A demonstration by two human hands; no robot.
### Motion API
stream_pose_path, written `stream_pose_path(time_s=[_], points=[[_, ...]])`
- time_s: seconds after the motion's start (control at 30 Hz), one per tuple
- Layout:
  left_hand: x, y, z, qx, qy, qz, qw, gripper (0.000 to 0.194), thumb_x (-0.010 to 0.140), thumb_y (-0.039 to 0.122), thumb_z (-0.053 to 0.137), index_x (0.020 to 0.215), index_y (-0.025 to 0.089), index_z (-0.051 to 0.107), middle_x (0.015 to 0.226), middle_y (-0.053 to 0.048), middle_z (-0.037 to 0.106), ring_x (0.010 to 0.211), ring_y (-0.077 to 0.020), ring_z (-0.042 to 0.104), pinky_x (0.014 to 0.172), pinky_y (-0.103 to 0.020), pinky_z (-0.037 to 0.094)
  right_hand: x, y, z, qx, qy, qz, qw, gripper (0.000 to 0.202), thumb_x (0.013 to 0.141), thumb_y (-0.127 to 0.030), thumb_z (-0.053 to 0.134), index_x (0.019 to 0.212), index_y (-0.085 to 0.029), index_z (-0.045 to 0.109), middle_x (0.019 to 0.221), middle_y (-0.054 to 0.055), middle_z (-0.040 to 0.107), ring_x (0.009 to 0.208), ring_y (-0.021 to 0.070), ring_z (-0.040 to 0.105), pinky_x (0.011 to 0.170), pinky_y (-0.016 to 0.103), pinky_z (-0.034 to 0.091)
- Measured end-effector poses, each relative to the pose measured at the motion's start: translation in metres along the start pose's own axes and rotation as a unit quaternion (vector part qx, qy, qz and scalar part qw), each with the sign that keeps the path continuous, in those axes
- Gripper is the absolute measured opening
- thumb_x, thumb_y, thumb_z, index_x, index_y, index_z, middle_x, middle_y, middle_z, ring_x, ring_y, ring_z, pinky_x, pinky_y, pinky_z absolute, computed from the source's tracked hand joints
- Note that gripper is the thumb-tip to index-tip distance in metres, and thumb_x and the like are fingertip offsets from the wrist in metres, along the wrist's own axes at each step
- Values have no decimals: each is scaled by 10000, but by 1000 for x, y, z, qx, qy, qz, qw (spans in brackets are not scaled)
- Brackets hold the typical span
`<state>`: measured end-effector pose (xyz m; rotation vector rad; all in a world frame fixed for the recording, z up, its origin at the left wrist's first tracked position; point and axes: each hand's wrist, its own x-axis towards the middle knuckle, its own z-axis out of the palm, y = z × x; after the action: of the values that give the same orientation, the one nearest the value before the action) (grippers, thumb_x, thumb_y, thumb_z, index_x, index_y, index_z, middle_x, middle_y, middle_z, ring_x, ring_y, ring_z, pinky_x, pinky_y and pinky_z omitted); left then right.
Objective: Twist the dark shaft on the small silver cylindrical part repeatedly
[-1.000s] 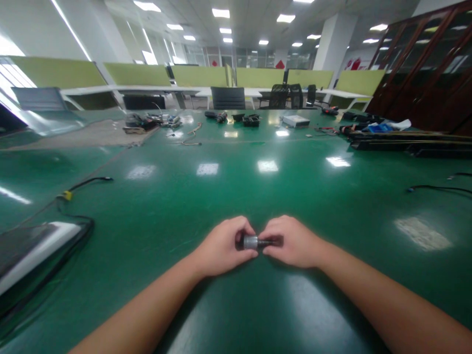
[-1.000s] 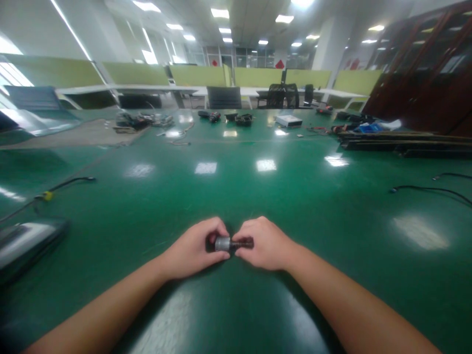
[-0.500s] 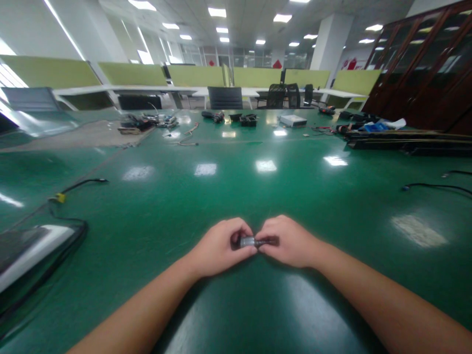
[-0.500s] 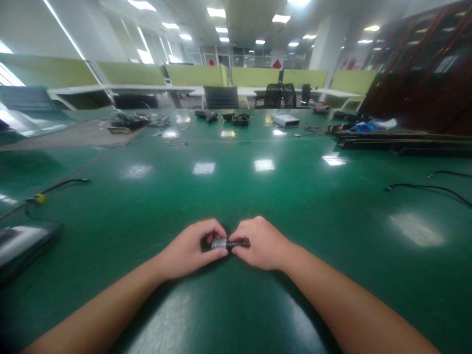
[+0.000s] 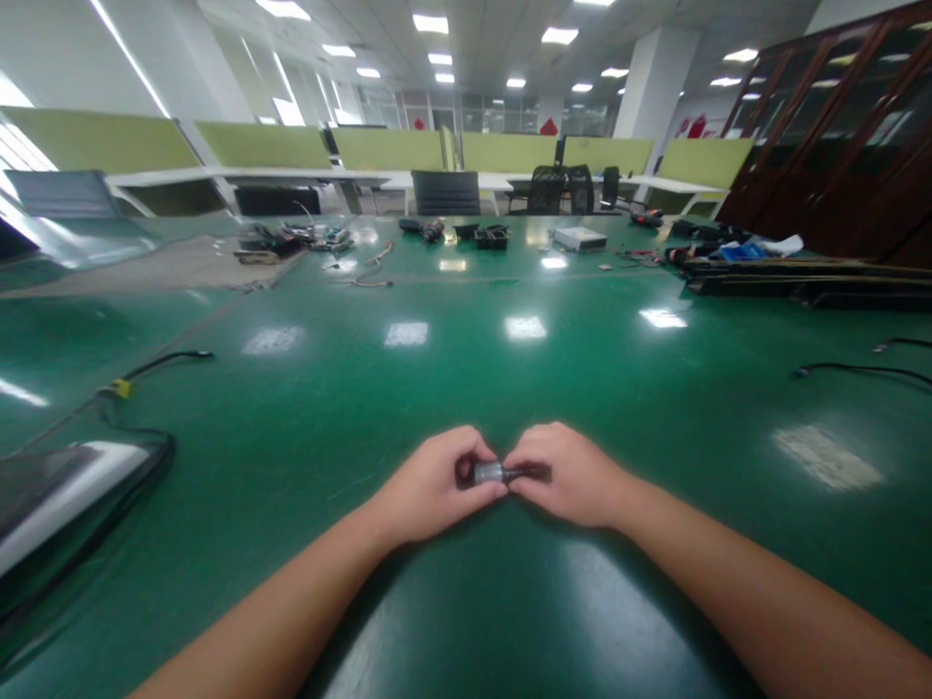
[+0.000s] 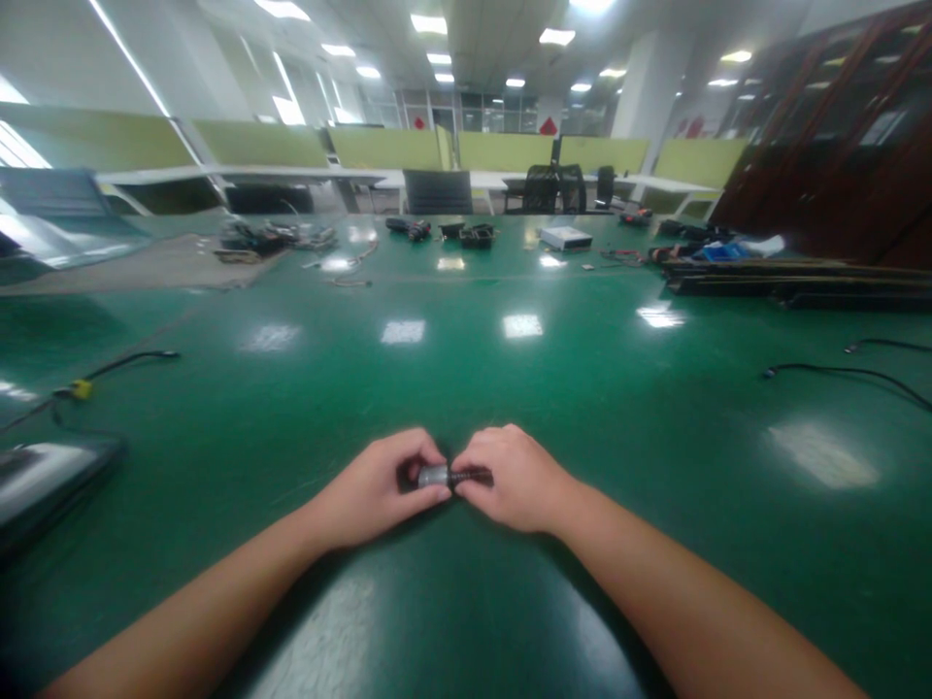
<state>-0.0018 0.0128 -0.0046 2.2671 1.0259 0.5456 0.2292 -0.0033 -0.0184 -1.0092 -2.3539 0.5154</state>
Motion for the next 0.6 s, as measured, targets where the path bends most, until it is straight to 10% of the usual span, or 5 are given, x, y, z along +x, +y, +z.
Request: stream_pose_path(time_s=[0.6], points=[[0, 0, -1, -5, -4, 6, 1000, 205, 860, 367, 713, 894, 182, 631, 805, -3, 604, 711, -149, 563, 629, -248, 417, -1, 0, -3, 11, 16, -9, 1000, 98, 823, -185, 712, 904, -209, 760, 830, 23, 751, 788, 179, 674, 805, 318, 455]])
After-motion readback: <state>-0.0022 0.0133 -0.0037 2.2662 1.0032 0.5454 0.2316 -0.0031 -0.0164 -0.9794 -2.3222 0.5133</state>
